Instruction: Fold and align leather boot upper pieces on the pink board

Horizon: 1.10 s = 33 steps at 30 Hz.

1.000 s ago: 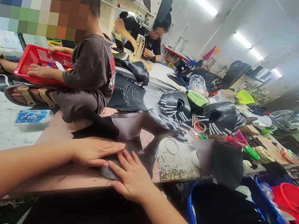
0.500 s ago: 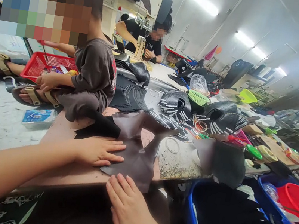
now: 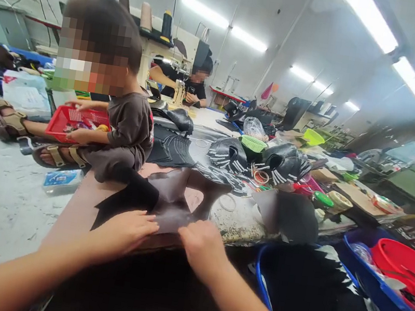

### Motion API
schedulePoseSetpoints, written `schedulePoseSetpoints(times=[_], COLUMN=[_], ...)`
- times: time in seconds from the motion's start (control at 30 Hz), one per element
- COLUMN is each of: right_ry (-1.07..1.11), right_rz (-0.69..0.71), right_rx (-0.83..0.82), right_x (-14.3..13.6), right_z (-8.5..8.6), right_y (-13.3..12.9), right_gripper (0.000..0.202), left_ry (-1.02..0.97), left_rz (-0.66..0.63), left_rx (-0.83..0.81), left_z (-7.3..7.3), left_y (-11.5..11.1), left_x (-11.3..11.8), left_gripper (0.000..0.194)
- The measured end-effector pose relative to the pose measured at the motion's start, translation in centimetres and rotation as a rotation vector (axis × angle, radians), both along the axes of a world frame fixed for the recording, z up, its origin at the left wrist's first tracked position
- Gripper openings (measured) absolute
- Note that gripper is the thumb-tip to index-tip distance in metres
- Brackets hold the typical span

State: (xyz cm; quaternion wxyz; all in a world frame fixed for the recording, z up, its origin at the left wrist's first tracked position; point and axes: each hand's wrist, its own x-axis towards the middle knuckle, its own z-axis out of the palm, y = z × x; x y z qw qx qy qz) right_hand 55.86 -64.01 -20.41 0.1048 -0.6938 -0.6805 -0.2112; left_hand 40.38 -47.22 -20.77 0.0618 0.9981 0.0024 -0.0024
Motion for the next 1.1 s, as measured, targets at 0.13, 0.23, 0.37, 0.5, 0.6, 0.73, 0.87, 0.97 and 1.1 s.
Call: schedulePoseSetpoints(times=[0.13,0.23,0.37,0.5,0.6,0.73,0.87,0.97,1.1], right_ry=[0.035,0.076,0.094,0.242,0.313,0.209,0.065,-0.007,-0.094], right_rz=[-0.124,-0.073,0.001,0.018,0.023,0.014,-0.035,0.023,0.1], right_rx=[-0.208,-0.289,-0.354,-0.367,-0.366,-0.325,-0.265,-0.325,-0.401], right_x=[1.7,1.4,1.3,2.4,3.0,3.7,3.6,2.6,1.4], right_z=[9.1,14.9,18.5,19.3,19.6,19.5,18.6,18.1,19.2], right_y=[0.1,0.7,1.6,1.6,1.5,2.0,1.3,-0.5,-2.6], right_gripper=[0.009,0.018,0.018,0.015,0.014,0.019,0.03,0.031,0.033], left_ry=[-0.092,-0.132,-0.119,-0.047,-0.035,-0.069,-0.094,-0.105,-0.158], left_rz=[0.131,0.14,0.09,0.093,0.106,0.164,0.185,0.136,0.1], left_rx=[0.056,0.096,0.071,-0.172,-0.243,-0.267,-0.273,-0.272,-0.294], left_z=[7.2,12.7,17.4,19.0,19.0,18.9,18.4,17.3,15.6], left_y=[-0.3,-1.0,-1.8,-1.8,-1.5,-0.8,-0.7,-1.6,-1.9], left_x=[1.9,3.3,4.3,4.6,5.2,6.1,5.3,3.2,0.2], left_gripper=[0.03,0.028,0.028,0.028,0.028,0.021,0.013,0.011,0.025])
